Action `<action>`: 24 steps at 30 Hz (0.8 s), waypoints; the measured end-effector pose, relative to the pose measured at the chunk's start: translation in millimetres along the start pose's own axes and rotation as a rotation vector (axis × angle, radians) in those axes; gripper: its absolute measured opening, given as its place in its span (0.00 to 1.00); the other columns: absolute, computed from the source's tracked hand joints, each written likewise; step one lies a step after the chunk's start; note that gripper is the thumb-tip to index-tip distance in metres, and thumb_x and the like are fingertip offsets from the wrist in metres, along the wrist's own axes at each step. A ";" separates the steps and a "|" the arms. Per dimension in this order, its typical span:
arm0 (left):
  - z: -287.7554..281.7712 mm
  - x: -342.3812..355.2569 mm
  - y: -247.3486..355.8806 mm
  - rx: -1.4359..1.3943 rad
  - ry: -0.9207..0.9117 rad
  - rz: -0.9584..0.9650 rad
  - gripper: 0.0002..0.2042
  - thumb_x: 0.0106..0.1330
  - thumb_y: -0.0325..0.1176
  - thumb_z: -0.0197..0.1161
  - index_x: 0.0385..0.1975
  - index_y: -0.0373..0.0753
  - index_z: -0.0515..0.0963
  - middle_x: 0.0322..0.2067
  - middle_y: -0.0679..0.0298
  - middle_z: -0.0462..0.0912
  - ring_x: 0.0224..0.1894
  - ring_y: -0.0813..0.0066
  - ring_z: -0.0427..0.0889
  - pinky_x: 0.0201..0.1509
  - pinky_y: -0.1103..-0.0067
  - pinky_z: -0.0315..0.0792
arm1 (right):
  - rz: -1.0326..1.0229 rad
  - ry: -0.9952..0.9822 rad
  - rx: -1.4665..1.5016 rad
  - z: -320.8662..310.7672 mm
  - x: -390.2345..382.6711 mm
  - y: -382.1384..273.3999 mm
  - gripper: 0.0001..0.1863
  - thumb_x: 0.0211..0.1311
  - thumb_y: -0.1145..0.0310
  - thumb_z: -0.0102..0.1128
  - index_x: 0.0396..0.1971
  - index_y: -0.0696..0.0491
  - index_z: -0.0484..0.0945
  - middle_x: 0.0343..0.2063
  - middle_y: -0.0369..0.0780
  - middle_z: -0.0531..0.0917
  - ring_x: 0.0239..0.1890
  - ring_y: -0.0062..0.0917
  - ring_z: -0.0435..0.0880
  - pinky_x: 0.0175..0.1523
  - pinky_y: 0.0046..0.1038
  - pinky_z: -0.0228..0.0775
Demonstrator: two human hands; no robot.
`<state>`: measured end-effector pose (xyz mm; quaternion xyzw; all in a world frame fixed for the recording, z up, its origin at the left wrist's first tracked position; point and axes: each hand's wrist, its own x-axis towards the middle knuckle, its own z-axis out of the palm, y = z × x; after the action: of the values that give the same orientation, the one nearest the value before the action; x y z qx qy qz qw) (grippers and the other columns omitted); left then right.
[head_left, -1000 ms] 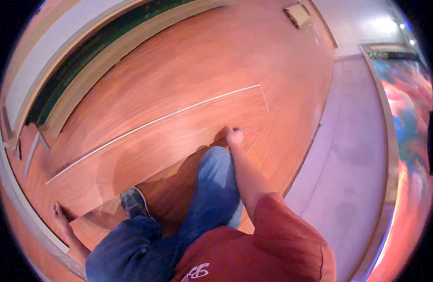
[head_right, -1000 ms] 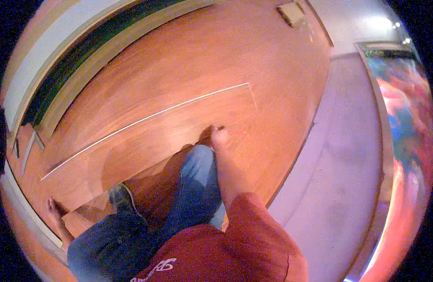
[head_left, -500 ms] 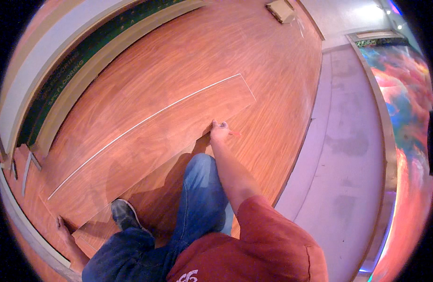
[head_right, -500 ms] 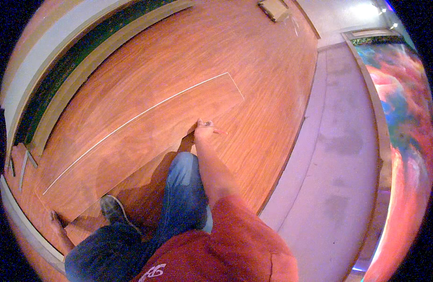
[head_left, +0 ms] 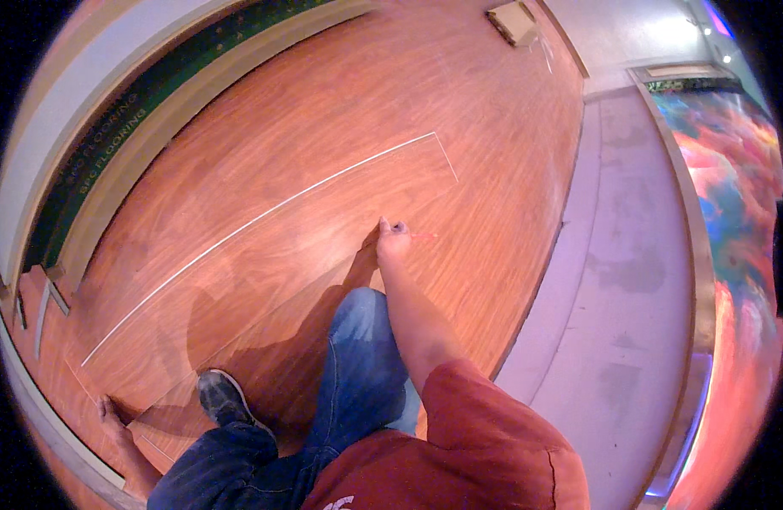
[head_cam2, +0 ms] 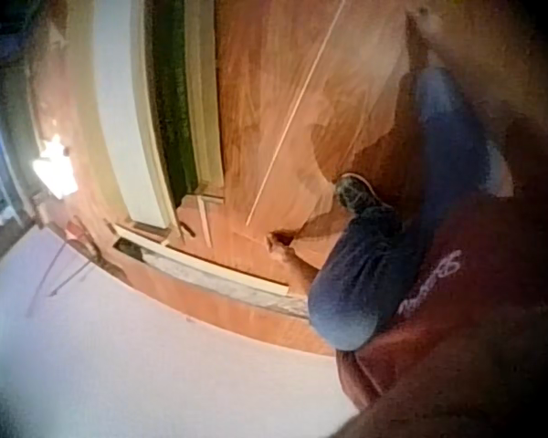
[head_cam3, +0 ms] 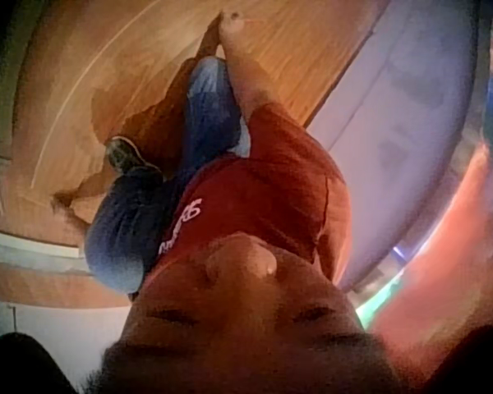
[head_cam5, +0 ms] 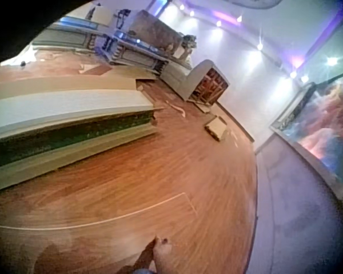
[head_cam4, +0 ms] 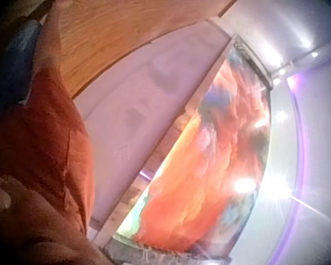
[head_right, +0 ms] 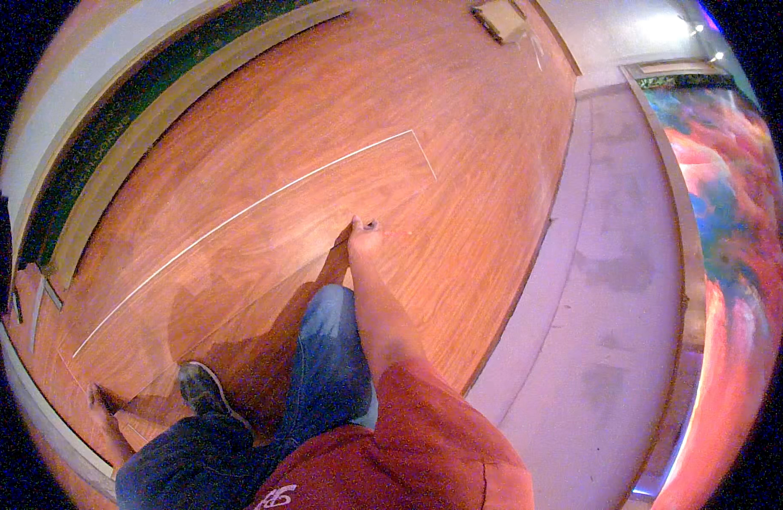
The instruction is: The person measures and marks lines on a wooden floor panel using a ruler and pencil. They then pick up the marked panel and walk to a cutting station, where they place the panel on a manual tile cutter to prepare for cutting.
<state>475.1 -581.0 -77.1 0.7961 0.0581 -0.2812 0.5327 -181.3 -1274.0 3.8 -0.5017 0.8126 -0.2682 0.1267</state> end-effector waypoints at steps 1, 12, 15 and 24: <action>-27.9 0.7 -1.7 -0.043 -0.056 -0.028 0.23 0.73 0.41 0.63 0.62 0.33 0.74 0.59 0.60 0.78 0.61 0.69 0.75 0.67 0.73 0.67 | -0.005 -0.030 -0.013 16.2 -2.7 -9.7 0.22 0.57 0.55 0.72 0.31 0.62 0.78 0.27 0.50 0.83 0.30 0.36 0.83 0.39 0.38 0.75; 47.3 -38.5 35.5 -0.023 0.108 -0.038 0.11 0.68 0.34 0.65 0.46 0.38 0.83 0.38 0.64 0.85 0.38 0.76 0.81 0.41 0.78 0.76 | -0.135 -0.209 0.074 29.9 77.7 68.9 0.16 0.68 0.55 0.62 0.36 0.56 0.82 0.30 0.39 0.85 0.30 0.29 0.83 0.34 0.32 0.76; 57.8 -68.8 80.4 -0.044 0.329 -0.069 0.10 0.66 0.29 0.69 0.44 0.37 0.83 0.32 0.69 0.84 0.31 0.80 0.79 0.34 0.81 0.73 | 0.101 -0.336 0.533 13.2 27.7 51.2 0.17 0.66 0.56 0.65 0.37 0.58 0.82 0.27 0.37 0.83 0.29 0.26 0.80 0.37 0.31 0.74; 35.8 -77.8 92.8 -0.107 0.132 -0.095 0.12 0.66 0.28 0.70 0.47 0.35 0.81 0.32 0.71 0.83 0.32 0.82 0.78 0.38 0.82 0.73 | 0.257 -0.230 0.587 1.0 -6.9 -1.5 0.09 0.70 0.65 0.64 0.32 0.52 0.78 0.22 0.30 0.75 0.22 0.14 0.71 0.25 0.18 0.62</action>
<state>432.7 -635.9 28.4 0.7796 0.1455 -0.2495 0.5557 -176.5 -1268.8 3.3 -0.3642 0.7377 -0.4142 0.3893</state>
